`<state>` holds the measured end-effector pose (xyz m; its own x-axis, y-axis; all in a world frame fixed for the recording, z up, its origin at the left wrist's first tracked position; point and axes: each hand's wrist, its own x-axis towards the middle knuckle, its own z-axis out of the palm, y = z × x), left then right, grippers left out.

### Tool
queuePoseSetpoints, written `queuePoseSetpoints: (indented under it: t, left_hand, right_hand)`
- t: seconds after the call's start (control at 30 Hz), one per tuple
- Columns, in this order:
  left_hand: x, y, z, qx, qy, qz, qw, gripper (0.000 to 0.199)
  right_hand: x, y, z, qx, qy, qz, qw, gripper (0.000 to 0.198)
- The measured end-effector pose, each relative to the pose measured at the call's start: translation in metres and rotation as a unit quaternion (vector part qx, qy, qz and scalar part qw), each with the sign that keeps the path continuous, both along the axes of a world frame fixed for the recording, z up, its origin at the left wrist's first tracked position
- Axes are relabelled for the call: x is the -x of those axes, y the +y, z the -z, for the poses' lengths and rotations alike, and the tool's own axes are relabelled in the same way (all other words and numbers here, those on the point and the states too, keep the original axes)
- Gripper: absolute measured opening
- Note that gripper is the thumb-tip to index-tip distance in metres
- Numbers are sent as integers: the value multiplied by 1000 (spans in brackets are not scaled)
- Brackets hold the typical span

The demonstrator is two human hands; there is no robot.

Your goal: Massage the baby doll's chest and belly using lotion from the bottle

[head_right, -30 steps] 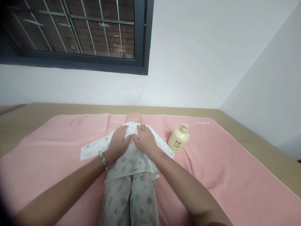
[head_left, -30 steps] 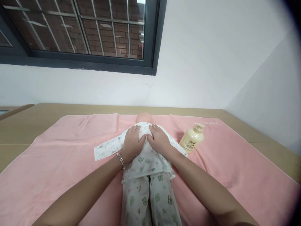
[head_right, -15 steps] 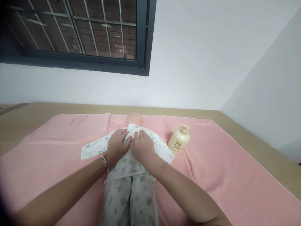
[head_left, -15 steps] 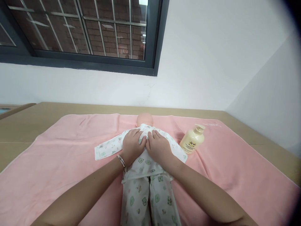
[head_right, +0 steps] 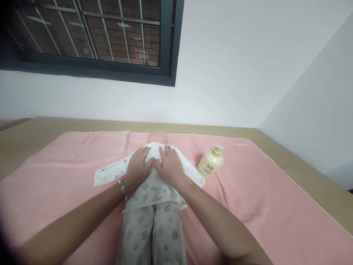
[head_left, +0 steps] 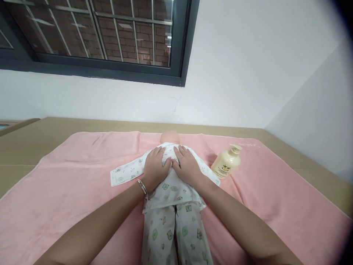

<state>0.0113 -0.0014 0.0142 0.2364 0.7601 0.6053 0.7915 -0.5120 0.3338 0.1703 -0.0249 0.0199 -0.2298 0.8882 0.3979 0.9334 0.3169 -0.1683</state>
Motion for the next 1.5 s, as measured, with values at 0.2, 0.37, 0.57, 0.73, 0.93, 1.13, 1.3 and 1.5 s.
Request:
queuePoseSetpoints:
  t: [0.2,0.37,0.57,0.73,0.93,1.13,1.3,1.5]
  left_hand:
    - [0,-1,0,-11,2,3,1000,40]
    - [-1,-7,-2,-49,-2,-13,999,36]
    - [0,-3,-1,-13,4,7,1000,40]
    - [0,4,2,5,1,36,999,42]
    - [1,-5,1,-65,-27,39,997,26]
    - [-1,-10,-1,-31,-19,-16,999,30]
    - [-2,-2,2,6,12,-28,1000,46]
    - [-1,-6,-1,-48,-5,24,999,28]
  right_hand:
    - [4,-6,-4,0,-13,22,1000,53]
    - [10,-14,-9,19,-25,73,997,54]
    - [4,-6,-7,30,-6,48,998,53]
    - [-1,12,-8,54,28,36,997,53]
    - [7,-6,-18,41,-8,55,998,45]
    - [11,-21,-29,66,-20,89,994,35]
    - [2,1,-18,46,-22,53,997,50]
    - [6,-4,-14,21,-44,32,998,47]
